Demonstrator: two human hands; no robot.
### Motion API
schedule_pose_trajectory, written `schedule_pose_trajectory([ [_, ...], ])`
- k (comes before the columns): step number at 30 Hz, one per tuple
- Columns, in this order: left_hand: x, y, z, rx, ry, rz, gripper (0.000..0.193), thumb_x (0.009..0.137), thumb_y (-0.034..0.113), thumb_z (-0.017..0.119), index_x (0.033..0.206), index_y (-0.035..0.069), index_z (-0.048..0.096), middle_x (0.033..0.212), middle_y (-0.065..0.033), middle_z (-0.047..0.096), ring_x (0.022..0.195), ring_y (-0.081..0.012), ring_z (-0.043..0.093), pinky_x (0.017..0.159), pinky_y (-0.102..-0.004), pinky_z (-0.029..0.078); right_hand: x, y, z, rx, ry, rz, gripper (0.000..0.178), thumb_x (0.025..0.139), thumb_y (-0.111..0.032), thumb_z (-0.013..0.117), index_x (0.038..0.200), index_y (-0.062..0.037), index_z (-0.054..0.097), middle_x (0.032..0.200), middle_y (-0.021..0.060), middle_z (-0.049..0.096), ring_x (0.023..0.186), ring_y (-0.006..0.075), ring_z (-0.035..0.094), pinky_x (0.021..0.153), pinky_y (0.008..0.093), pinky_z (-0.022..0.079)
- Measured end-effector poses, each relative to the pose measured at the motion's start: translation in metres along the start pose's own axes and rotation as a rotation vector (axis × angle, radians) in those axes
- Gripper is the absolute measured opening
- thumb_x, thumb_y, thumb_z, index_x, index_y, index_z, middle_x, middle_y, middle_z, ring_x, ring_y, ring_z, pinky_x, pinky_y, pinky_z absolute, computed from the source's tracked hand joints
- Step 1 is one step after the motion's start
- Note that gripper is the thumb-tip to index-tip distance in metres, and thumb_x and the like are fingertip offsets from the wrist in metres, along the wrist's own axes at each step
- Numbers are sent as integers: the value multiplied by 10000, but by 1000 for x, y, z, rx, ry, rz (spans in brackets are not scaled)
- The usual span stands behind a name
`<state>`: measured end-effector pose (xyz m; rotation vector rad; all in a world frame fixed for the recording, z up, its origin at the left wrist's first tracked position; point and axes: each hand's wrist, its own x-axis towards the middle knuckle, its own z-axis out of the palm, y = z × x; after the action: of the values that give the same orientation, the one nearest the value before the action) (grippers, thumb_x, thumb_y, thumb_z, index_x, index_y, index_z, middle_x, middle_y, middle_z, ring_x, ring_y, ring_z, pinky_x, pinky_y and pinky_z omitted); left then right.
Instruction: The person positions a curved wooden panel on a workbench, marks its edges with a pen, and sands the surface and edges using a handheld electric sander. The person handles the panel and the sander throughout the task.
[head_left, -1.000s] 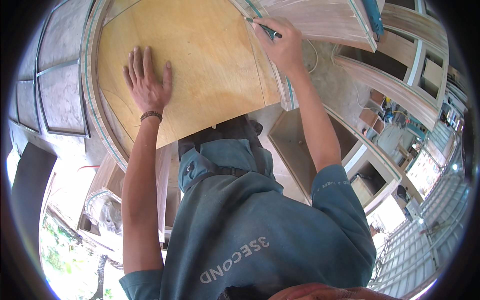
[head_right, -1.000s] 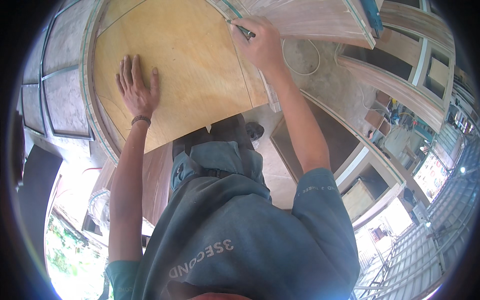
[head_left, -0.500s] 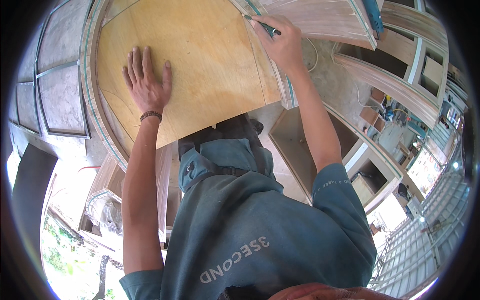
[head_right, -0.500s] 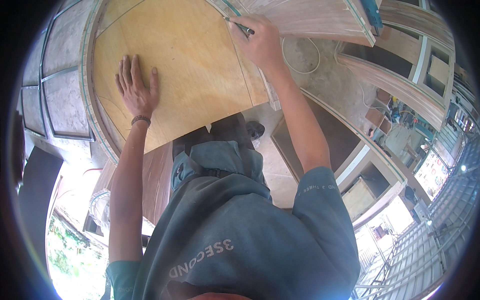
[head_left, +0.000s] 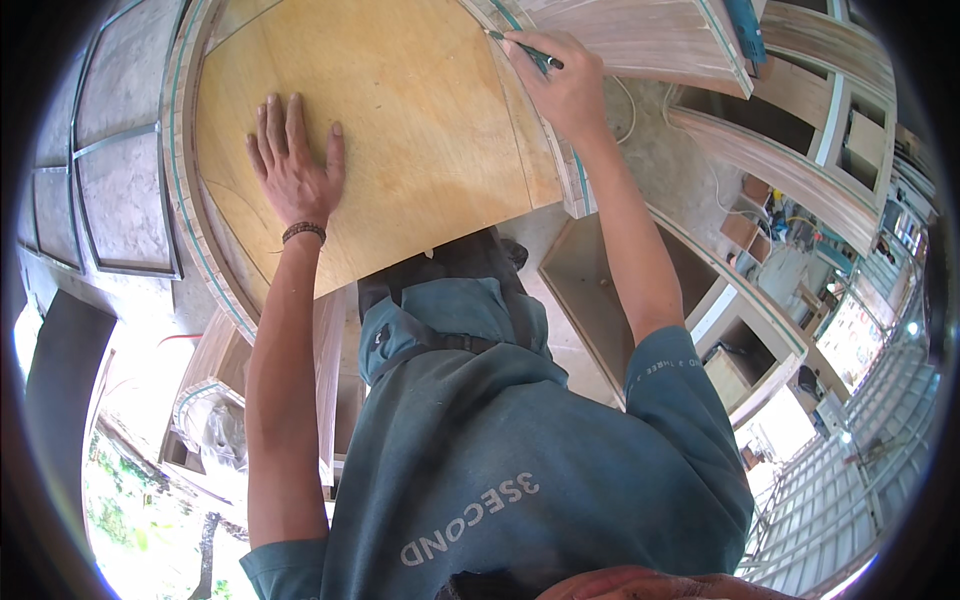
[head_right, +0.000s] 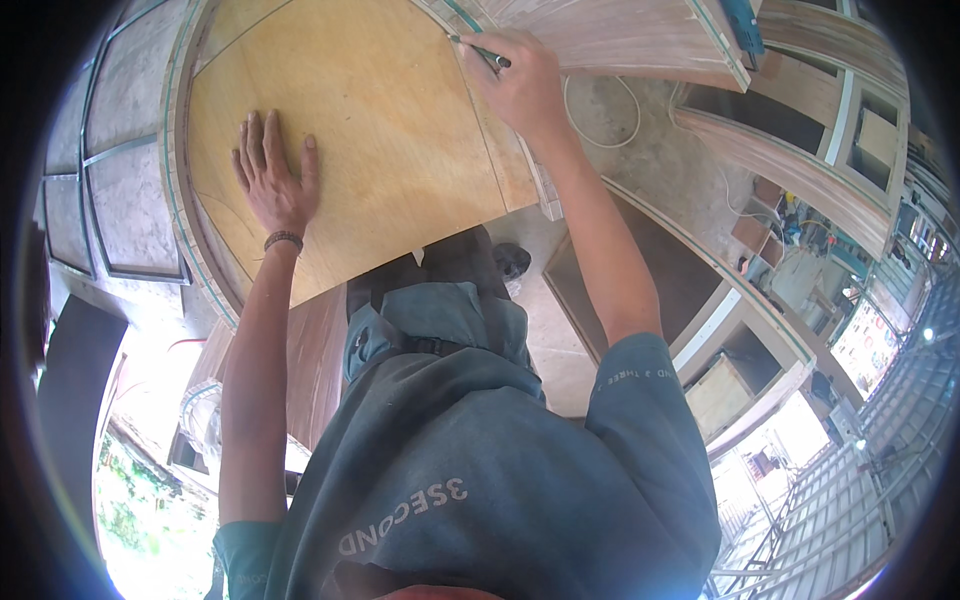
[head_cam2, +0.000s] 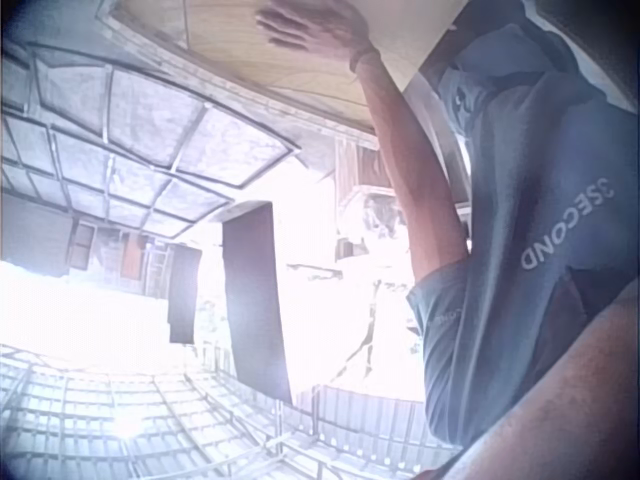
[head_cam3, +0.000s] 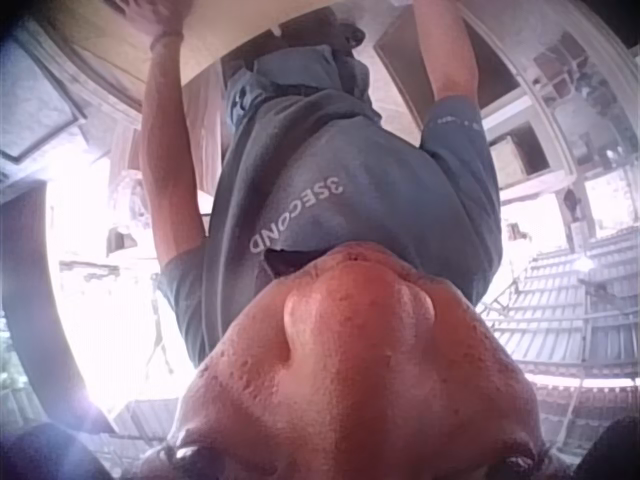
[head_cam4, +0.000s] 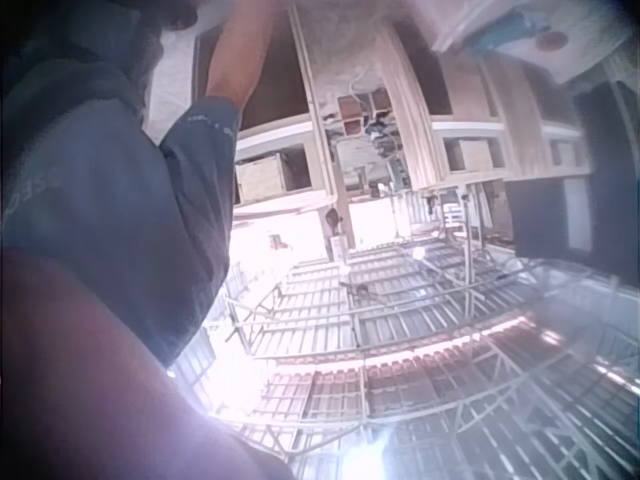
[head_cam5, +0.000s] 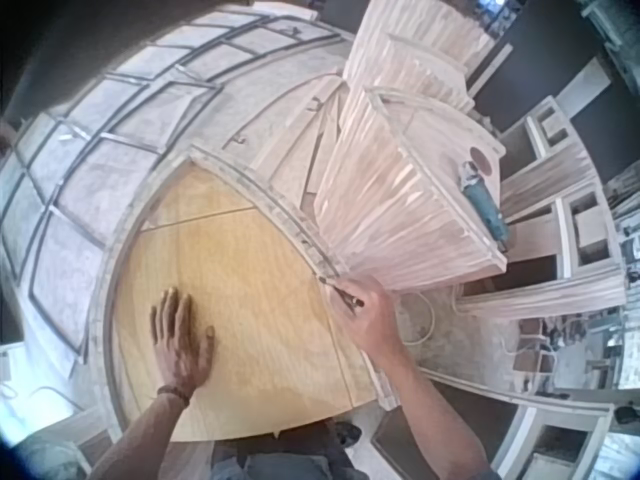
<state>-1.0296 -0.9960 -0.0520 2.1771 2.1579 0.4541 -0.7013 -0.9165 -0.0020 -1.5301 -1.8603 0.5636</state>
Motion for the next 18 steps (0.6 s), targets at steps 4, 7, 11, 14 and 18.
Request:
schedule_pose_trajectory([
  [4,0,-1,2,0,11,5,638,1011,509,566,1526,142,484,1613,-149,432,1530,-326,348,1260,-532,224,1,-2,-3,18,-14,15,167,912,-161,796,1043,-57,802,956,138,758,809,212,700,698,324,518],
  [7,-1,-2,2,5,16,4,644,1000,509,583,1515,133,497,1593,-167,455,1516,-335,373,1248,-538,235,0,-7,-6,63,-33,95,166,911,-157,796,1044,-58,802,946,135,757,805,209,698,709,323,520],
  [11,0,-1,2,11,12,7,644,1001,514,578,1514,133,498,1593,-168,455,1517,-334,371,1248,-538,237,-1,-1,-3,36,-9,48,170,909,-157,798,1042,-51,799,942,129,758,805,207,699,723,318,527],
  [14,0,-1,2,11,7,3,643,1000,512,581,1513,133,499,1594,-168,455,1517,-334,370,1247,-539,237,-1,2,-1,8,-2,22,172,908,-158,799,1039,-47,799,947,125,761,813,208,703,730,314,534],
  [18,0,0,1,0,10,-1,639,1009,503,574,1536,154,474,1621,-135,425,1535,-314,338,1266,-522,222,-3,-5,-9,29,-44,109,177,910,-162,801,1043,-45,801,959,120,768,825,203,709,734,310,538],
])
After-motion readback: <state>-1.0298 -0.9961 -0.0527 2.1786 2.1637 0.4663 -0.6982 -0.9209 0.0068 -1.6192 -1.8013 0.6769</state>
